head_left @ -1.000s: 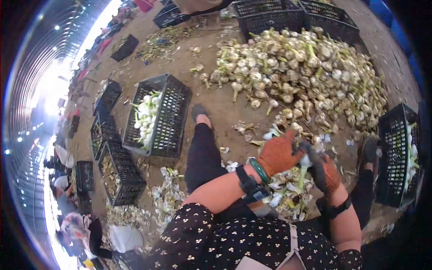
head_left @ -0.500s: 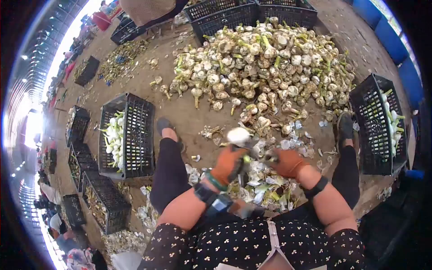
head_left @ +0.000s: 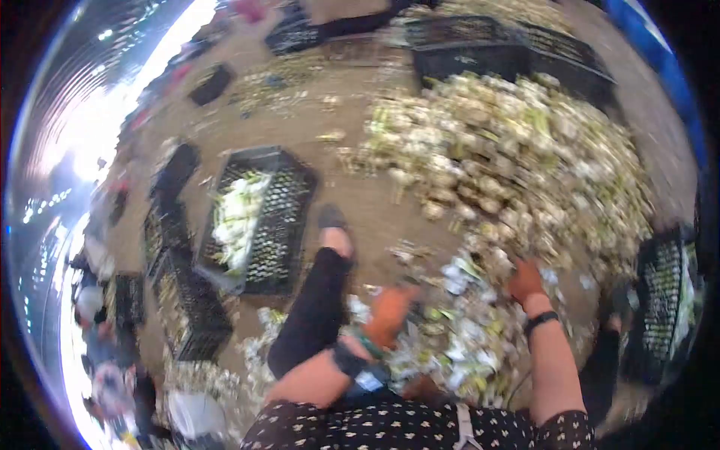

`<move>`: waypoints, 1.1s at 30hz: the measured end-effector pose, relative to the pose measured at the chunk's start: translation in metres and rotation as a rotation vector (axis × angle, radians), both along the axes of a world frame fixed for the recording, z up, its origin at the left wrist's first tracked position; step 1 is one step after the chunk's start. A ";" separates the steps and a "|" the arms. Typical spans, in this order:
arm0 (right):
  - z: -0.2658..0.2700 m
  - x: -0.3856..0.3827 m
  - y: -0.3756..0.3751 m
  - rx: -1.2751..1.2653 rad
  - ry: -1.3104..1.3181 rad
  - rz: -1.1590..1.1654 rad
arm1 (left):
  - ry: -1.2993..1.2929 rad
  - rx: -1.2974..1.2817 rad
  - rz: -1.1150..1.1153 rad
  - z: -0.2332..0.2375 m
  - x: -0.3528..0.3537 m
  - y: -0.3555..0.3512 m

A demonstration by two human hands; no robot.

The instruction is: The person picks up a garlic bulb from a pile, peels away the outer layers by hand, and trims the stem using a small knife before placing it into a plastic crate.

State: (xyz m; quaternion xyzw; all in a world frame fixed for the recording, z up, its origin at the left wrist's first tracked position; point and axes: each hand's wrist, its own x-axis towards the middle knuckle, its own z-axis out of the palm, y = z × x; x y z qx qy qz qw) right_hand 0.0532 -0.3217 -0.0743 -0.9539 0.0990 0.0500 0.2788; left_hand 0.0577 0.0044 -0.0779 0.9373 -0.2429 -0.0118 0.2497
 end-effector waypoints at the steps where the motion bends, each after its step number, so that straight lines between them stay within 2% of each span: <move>1: -0.017 0.017 -0.001 -0.190 -0.072 0.100 | 0.470 -0.155 0.258 0.092 -0.002 -0.036; 2: -0.019 0.030 0.005 -0.208 0.081 0.126 | 0.787 -0.328 0.440 0.064 -0.006 -0.044; 3: -0.031 0.037 0.006 -0.216 0.183 0.144 | 0.953 -0.380 0.388 0.044 -0.011 -0.044; 4: -0.048 0.040 0.002 -0.231 0.297 0.148 | 0.934 -0.629 0.300 0.047 -0.016 -0.049; 5: -0.085 0.040 -0.010 -0.176 0.280 0.159 | 1.019 -0.521 0.234 0.073 -0.009 -0.046; 6: -0.113 0.043 -0.018 -0.125 0.271 0.161 | 1.005 -0.527 0.250 0.071 -0.005 -0.044; 7: -0.102 0.046 -0.013 -0.127 0.262 0.174 | 1.035 -0.546 0.235 0.067 -0.005 -0.043; 8: -0.070 0.043 -0.002 -0.130 0.369 0.101 | 1.063 -0.569 0.222 0.060 -0.009 -0.045; 9: -0.052 0.044 0.007 -0.132 0.477 0.027 | 0.888 -0.314 0.110 0.032 -0.015 -0.043; 10: -0.070 0.039 0.001 -0.136 0.467 0.042 | 0.877 -0.320 0.123 0.013 -0.023 -0.050; 12: -0.129 0.016 -0.026 0.002 -0.090 -0.228 | 0.983 -0.614 0.328 -0.007 -0.036 -0.059; 13: -0.118 0.016 -0.024 0.001 -0.100 -0.223 | 0.698 -0.477 0.080 0.001 -0.040 -0.056; 14: -0.103 0.012 -0.027 0.737 -0.195 -0.503 | 0.683 -0.484 0.082 0.000 -0.041 -0.057; 15: -0.073 0.005 -0.024 1.486 -0.265 -0.751 | 0.667 -0.330 -0.094 -0.006 -0.043 -0.061; 16: -0.014 0.001 -0.013 1.634 -0.079 -0.727 | 0.646 -0.172 -0.267 -0.010 -0.046 -0.066; 17: -0.023 0.003 -0.038 1.935 -0.051 -0.483 | 0.636 -0.174 -0.262 -0.010 -0.050 -0.071; 18: -0.030 0.005 -0.060 2.213 -0.017 -0.208 | 0.565 -0.160 -0.362 -0.008 -0.056 -0.075; 21: 0.034 -0.004 -0.079 2.030 -0.340 -0.302 | 0.347 -0.110 -0.663 -0.006 -0.065 -0.093; 23: 0.072 -0.015 -0.093 1.932 -0.473 -0.278 | -0.021 -0.501 -0.398 -0.014 -0.056 -0.104; 25: 0.107 -0.030 -0.100 1.831 -0.572 -0.273 | 0.209 -0.466 -0.319 -0.015 -0.018 -0.111; 26: 0.121 -0.039 -0.102 1.788 -0.607 -0.283 | 0.708 -0.540 -0.014 0.071 -0.003 -0.102; 27: 0.132 -0.047 -0.099 1.748 -0.626 -0.305 | 0.434 -0.399 -0.055 0.065 0.004 -0.102; 28: 0.139 -0.054 -0.094 1.715 -0.629 -0.340 | 0.162 -0.254 -0.093 0.045 0.020 -0.103; 29: 0.144 -0.061 -0.085 1.693 -0.630 -0.384 | -0.239 -0.302 0.205 -0.064 0.041 -0.156; 30: 0.144 -0.067 -0.078 1.672 -0.624 -0.436 | -0.249 -0.305 0.202 -0.115 0.032 -0.169; 31: 0.142 -0.073 -0.066 1.668 -0.600 -0.481 | -0.252 -0.307 -0.014 -0.152 0.024 -0.181; 32: 0.139 -0.079 -0.057 1.672 -0.580 -0.518 | -0.252 -0.307 -0.230 -0.166 0.022 -0.191; 33: 0.135 -0.084 -0.042 1.681 -0.551 -0.556 | 0.143 -0.502 -0.112 -0.101 -0.002 -0.178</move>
